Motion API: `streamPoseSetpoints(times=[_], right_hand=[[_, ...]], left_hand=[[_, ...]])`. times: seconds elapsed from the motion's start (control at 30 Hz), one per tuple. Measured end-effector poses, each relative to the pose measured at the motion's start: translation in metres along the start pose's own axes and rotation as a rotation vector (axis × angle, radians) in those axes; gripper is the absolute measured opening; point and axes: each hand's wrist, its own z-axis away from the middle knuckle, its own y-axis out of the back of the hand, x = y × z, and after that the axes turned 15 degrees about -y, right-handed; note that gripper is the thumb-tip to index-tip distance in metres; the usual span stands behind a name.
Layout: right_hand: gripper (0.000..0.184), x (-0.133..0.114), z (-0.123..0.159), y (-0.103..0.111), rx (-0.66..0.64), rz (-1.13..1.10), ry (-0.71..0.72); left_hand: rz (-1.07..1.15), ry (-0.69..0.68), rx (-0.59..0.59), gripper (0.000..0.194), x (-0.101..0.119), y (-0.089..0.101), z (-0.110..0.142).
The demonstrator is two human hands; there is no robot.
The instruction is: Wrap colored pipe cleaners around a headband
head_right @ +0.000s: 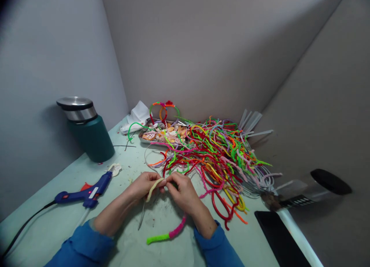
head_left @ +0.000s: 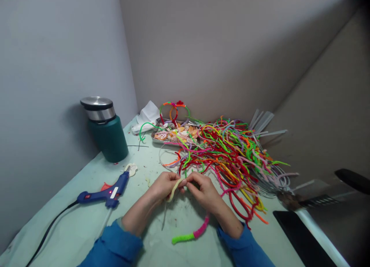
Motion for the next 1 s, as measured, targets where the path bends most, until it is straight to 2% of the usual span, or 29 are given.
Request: streamPoseSetpoints(times=[0.27,0.5,0.7,0.9,1.0], right_hand=[[0.011,0.0014,-0.0006,-0.0023,0.021,-0.022,-0.054],[0.009,-0.0042,0.0008,-0.0023,0.052,0.008,-0.048],[0.008,-0.0014,0.0015,-0.0054,0.090,0.048,-0.014],[0.012,-0.0002,0.0021,-0.0047,0.069,0.071,0.038],[0.012,0.0018,0.0014,-0.0027,0.075,0.071,0.029]], left_hand=[[0.069,0.019,0.023,0.046,-0.0072,0.0014,-0.0023],[0.008,0.048,0.074,0.047,0.0018,-0.0036,0.0013],[-0.052,0.026,0.051,0.052,-0.0004,-0.0020,0.0007],[-0.144,0.002,0.027,0.063,-0.0031,0.0018,-0.0013],[-0.162,-0.023,0.014,0.061,-0.0045,0.0054,-0.0034]])
